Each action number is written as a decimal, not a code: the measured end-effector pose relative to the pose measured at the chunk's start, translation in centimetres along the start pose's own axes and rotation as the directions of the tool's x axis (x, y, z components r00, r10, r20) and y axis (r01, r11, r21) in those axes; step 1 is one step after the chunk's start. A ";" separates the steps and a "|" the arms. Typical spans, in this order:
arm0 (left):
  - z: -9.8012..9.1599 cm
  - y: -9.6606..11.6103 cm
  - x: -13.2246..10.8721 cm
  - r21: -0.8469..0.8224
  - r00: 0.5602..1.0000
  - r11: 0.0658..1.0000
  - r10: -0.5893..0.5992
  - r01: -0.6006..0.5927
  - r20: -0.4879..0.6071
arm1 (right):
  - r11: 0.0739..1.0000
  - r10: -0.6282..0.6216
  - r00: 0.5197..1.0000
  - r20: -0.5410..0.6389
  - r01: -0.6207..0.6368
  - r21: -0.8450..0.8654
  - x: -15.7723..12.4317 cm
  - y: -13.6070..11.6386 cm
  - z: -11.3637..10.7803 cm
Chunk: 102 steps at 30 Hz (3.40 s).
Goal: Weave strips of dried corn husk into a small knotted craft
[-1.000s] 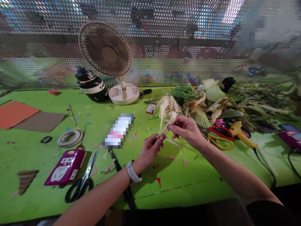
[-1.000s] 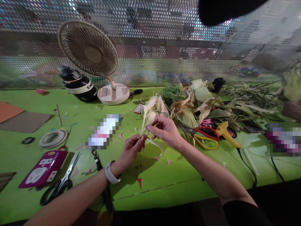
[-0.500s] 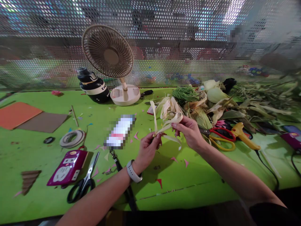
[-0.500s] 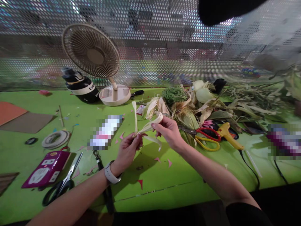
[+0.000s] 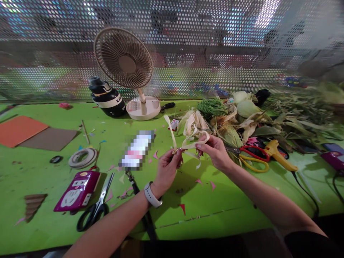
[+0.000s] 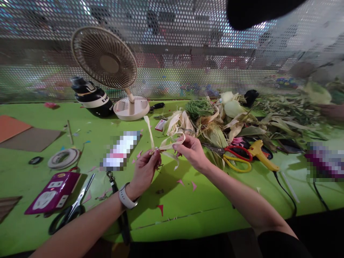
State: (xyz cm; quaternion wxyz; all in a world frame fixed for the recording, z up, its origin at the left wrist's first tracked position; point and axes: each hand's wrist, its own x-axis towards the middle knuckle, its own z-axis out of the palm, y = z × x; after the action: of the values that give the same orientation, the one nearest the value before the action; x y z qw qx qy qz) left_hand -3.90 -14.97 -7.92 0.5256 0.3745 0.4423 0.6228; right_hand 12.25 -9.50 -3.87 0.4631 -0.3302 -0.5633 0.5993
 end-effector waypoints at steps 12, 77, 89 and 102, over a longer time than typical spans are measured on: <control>0.1 0.4 -0.3 0.184 0.989 0.981 0.043 -0.069 0.143 | 0.995 0.092 0.991 0.101 -0.087 -0.047 0.4 1.3 0.1; 0.5 0.5 -1.1 0.124 0.886 0.973 -0.230 0.196 0.402 | 0.997 0.038 0.982 0.184 -0.024 -0.075 0.3 -2.2 0.4; 0.4 0.7 -0.8 0.112 0.907 0.974 -0.225 0.198 0.356 | 0.901 -0.066 0.995 0.075 0.092 -0.423 0.5 -2.7 0.0; 0.5 1.1 -0.8 0.108 0.967 0.993 -0.063 0.038 0.247 | 0.759 0.175 0.979 0.102 -0.069 -0.647 1.0 -2.1 -1.1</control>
State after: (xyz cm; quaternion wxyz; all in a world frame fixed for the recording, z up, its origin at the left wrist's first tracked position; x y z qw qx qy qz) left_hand -3.70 -15.80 -6.69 0.5730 0.4651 0.4132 0.5335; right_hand 13.31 -8.29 -1.88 0.2371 -0.4564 -0.7452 0.4244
